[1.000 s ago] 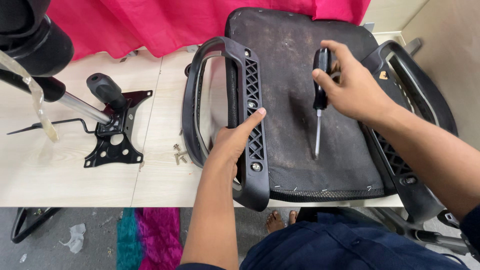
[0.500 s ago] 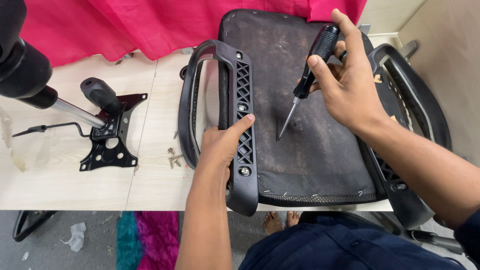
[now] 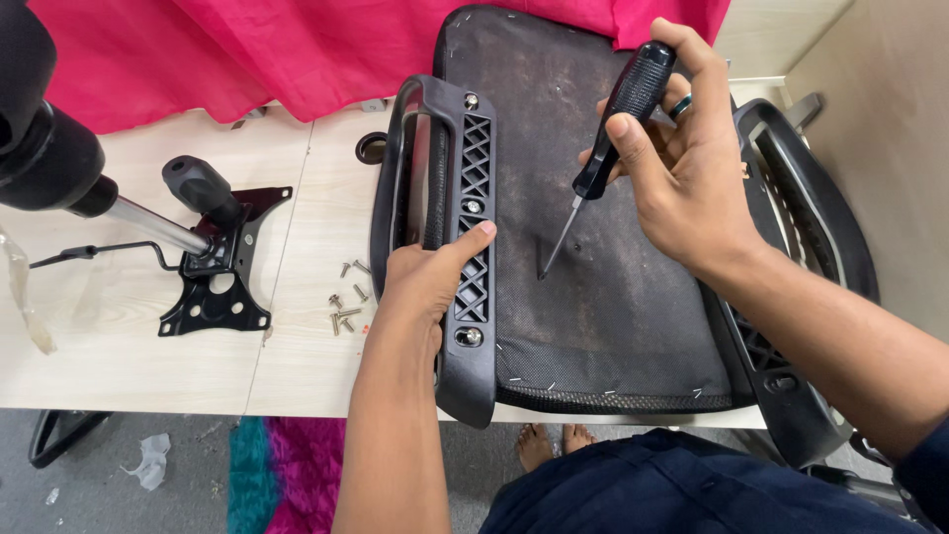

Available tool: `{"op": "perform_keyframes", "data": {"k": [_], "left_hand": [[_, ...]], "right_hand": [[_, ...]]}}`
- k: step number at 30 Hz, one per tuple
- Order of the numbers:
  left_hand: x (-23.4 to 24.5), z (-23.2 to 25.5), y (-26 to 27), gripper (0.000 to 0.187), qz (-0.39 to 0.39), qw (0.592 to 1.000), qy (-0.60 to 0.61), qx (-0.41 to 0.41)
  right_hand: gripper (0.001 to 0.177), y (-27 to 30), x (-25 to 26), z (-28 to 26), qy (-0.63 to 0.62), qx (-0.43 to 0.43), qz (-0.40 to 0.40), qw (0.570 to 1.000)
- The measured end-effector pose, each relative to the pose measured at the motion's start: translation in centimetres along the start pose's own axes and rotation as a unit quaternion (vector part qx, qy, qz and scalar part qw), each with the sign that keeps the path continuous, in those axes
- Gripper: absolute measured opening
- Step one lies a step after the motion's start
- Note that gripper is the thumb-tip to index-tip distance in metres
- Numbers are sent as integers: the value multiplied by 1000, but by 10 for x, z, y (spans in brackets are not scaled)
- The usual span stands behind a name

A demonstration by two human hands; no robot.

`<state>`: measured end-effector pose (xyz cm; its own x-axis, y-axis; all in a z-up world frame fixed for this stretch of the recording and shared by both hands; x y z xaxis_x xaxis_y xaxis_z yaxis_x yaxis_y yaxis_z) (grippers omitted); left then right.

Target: The person attaches a black plastic armrest to an office chair seat using screws and a screwdriver. They align the armrest, insert screws by hand, and then tighten them with the screwdriver.

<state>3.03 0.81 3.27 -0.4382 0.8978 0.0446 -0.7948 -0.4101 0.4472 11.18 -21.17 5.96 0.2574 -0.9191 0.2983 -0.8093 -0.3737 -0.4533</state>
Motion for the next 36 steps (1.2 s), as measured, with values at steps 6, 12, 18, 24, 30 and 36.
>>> {"op": "perform_keyframes", "data": {"k": [6,12,18,24,30,36], "left_hand": [[3,-6,-6,62,-37,998,-51,2],[6,-9,-11,67,-62,997,-52,2],[5,-11,-14,68,-64,998,-15,16],[4,-10,-14,74,-41,997,-64,16],[2,-10,-15,73,-29,997,-75,2],[2,-11,-13,68,-31,999,-33,16]], "right_hand": [[54,-6,0,-15,-18,-3,9,1000],[54,-7,0,-23,-55,15,26,998],[61,-6,-2,-28,-71,43,23,996],[52,-8,-8,-22,-60,73,2,995],[50,-12,-8,-22,-58,87,-21,994],[54,-15,-10,-29,-63,91,-24,994]]}}
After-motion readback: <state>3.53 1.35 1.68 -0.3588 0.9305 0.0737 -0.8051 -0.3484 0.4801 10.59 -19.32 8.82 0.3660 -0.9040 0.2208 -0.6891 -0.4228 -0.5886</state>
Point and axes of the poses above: each hand's wrist, its own y-axis away from the middle knuckle, its own x-axis out of the back of the hand, z = x × y, the point moved 2 cm from there along -y, towards the middle knuckle, and after that the axes turned 8 degrees about -x, right-handed, at the moved point
